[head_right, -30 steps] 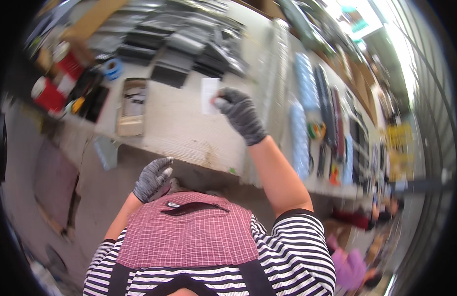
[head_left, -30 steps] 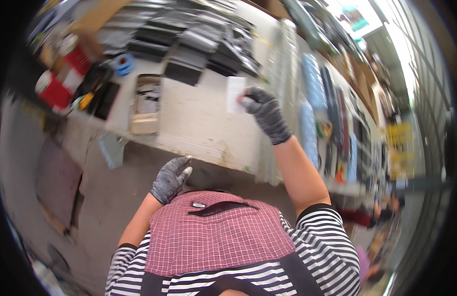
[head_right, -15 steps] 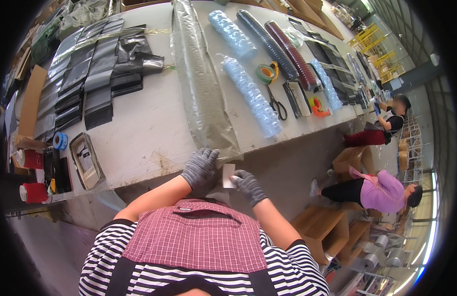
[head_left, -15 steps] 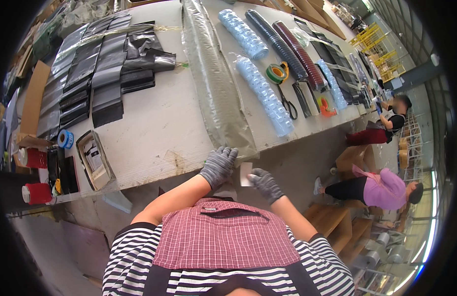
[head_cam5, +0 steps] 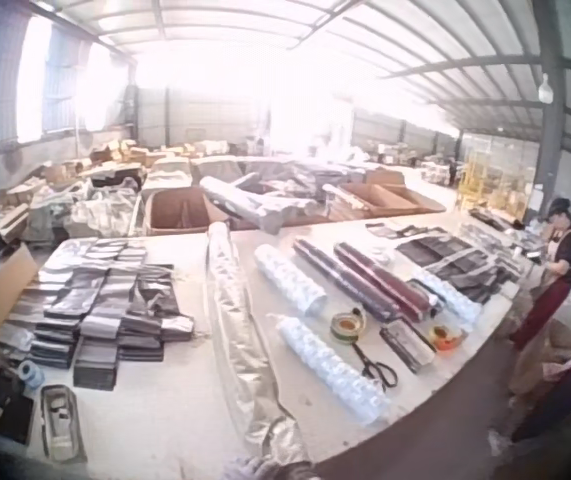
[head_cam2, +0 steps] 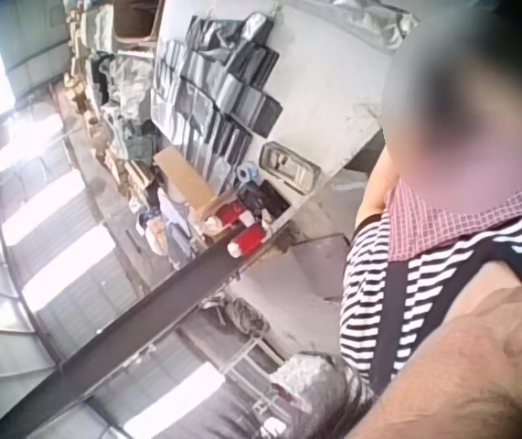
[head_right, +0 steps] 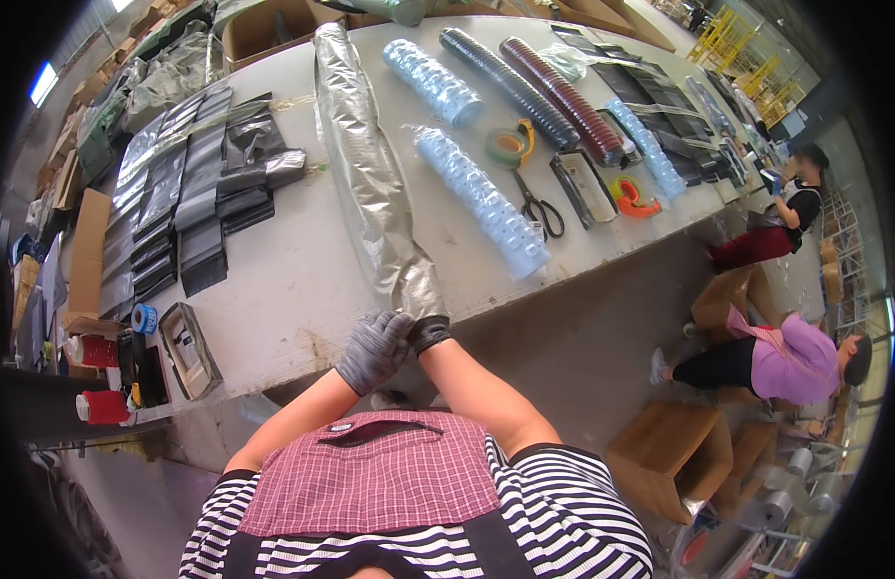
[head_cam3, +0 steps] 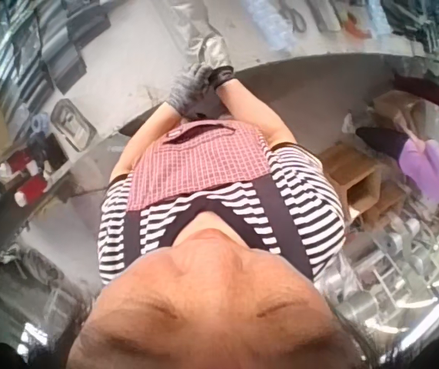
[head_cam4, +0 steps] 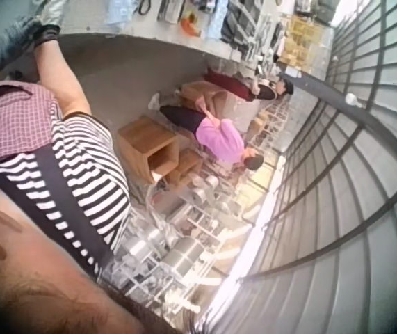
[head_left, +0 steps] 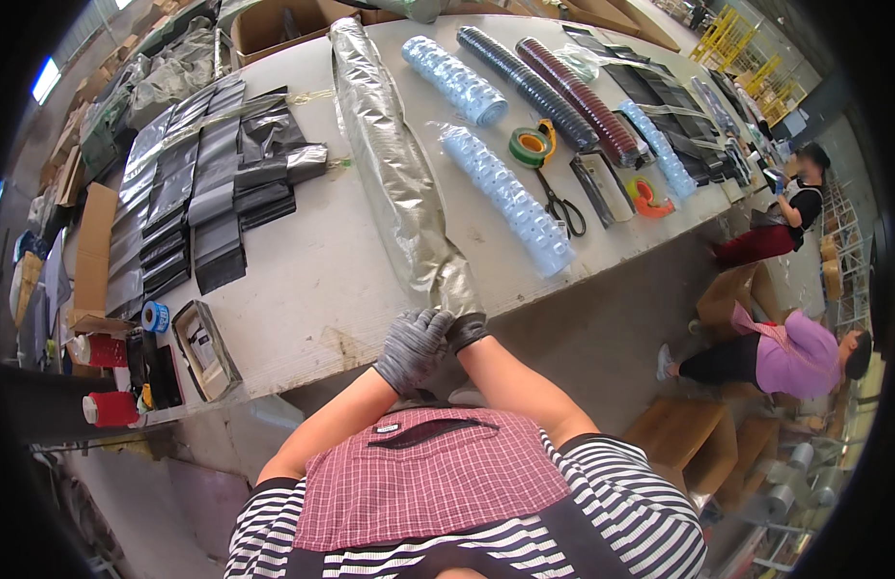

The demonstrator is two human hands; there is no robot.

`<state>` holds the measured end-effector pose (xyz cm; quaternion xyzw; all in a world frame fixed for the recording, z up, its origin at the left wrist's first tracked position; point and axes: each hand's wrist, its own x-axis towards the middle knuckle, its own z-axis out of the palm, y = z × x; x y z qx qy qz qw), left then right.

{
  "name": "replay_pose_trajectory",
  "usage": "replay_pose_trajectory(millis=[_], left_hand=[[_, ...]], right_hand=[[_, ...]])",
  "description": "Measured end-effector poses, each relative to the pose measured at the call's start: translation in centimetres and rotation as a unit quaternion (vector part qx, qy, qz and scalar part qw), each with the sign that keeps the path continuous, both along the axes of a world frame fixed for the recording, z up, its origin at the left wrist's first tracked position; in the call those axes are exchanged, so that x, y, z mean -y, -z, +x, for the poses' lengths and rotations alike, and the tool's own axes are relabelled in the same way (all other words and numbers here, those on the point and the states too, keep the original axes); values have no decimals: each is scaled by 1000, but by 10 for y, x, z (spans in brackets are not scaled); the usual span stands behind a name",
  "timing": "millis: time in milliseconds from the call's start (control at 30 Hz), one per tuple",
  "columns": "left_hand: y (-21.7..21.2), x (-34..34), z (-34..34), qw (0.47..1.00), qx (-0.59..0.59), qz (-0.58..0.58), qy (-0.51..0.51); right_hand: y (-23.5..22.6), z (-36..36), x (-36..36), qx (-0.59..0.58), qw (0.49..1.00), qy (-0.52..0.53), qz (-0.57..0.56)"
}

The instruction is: The person prepares and packages industrial rolls by applying adhesive labels to the wrapped products, trimming excess plastic film with scissors, and sealing the ends of the rolls using a tape dispenser.

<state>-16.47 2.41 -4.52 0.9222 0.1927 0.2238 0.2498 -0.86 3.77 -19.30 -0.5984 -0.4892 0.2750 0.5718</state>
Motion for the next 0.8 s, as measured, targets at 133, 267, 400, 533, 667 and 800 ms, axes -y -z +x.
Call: replay_pose_trajectory(millis=[133, 267, 400, 533, 667, 800], left_hand=[[-3, -4, -18, 995, -47, -84, 12], [9, -34, -65, 994, -101, -29, -11], [34, -50, -56, 975, -81, 205, 33], [77, -61, -35, 952, -30, 286, 106], [95, -57, -30, 962, -32, 255, 92], [88, -49, -17, 973, 37, 226, -14]], right_hand=[[-29, -8, 66, 23, 987, -34, -156], [-87, 38, 156, -39, 960, -75, -266], [-113, 88, 142, 306, 950, 29, -53], [-93, 104, 85, 475, 861, -96, 155], [-90, 101, 52, 491, 819, -253, 155], [-94, 104, 36, 445, 825, -332, 106]])
